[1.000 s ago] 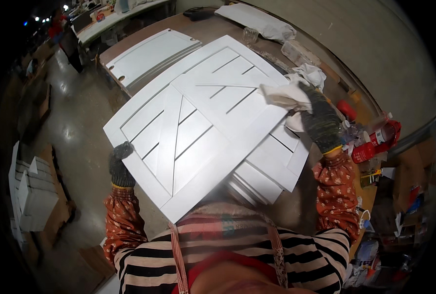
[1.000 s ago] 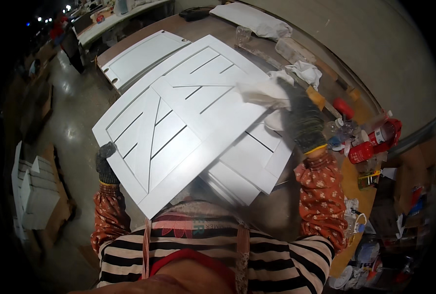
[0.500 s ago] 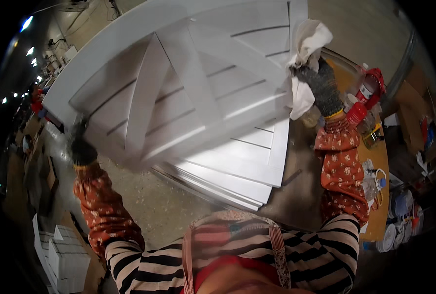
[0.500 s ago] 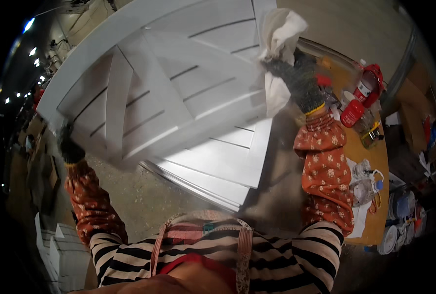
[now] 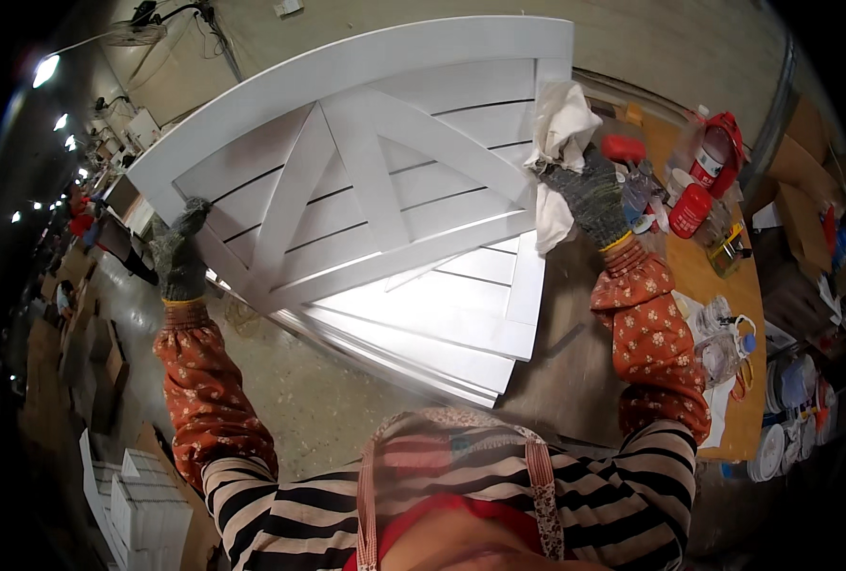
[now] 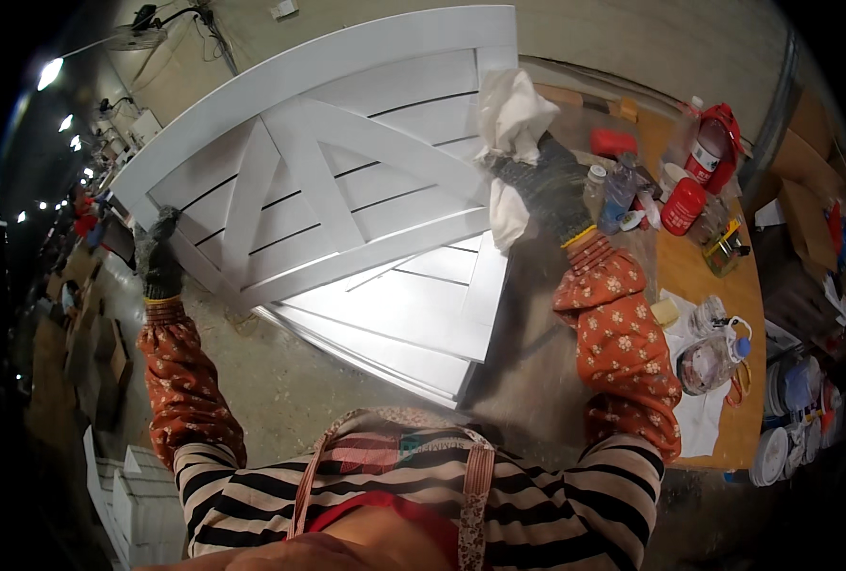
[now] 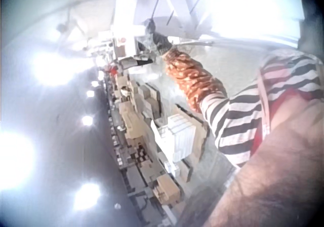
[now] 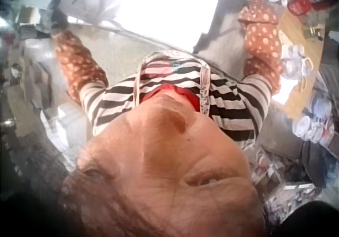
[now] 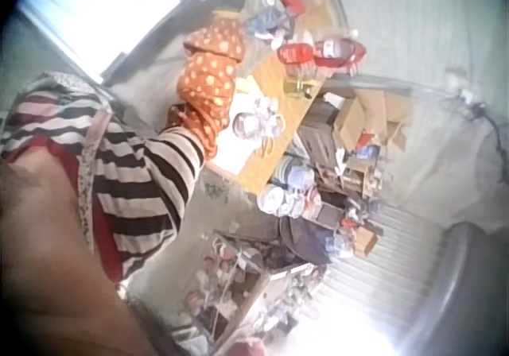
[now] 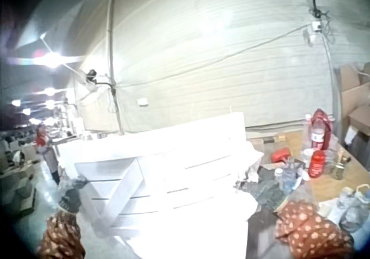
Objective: The person wipes white wooden cabinet doors with a cloth, lifting and turning them over on a workbench.
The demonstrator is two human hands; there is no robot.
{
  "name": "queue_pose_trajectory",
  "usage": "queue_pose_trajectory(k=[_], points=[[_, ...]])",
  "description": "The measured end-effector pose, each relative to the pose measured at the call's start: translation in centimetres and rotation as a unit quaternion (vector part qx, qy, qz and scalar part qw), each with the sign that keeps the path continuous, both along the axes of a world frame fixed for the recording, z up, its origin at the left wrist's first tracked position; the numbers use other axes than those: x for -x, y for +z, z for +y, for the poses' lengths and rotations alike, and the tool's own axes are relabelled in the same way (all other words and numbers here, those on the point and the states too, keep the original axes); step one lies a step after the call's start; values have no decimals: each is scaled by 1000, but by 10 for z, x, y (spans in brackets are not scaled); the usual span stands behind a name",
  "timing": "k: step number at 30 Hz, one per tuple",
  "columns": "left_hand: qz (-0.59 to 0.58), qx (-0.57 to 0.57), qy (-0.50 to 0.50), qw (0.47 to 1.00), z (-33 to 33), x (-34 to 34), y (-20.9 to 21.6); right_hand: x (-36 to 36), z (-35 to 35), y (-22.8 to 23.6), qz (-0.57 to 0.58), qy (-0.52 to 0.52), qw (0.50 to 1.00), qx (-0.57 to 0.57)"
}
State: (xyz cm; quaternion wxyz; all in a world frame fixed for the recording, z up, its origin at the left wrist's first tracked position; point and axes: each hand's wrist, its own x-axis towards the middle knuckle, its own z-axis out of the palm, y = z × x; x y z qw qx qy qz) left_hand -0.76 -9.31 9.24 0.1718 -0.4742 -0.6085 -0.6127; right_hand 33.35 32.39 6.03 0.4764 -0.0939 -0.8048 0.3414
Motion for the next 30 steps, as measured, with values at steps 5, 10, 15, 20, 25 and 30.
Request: queue_pose_trajectory(k=[5, 10, 15, 20, 25, 30], points=[[-119, -71, 51, 989, -2, -42, 40, -8, 16, 17, 68, 4, 995, -66], [256, 240, 293, 890, -52, -26, -7, -41, 7, 16, -25, -107, 978, -179], [94, 181, 148, 968, -52, -43, -37, -34, 27, -10, 37, -119, 943, -309], [221, 125, 111, 961, -12, -63, 13, -15, 74, 26, -41, -102, 959, -262], [-203, 67, -25, 977, -10, -49, -14, -10, 36, 62, -64, -61, 990, -109], [-259, 204, 42, 943, -18, -52, -84, -15, 33, 66, -118, -78, 954, -264]])
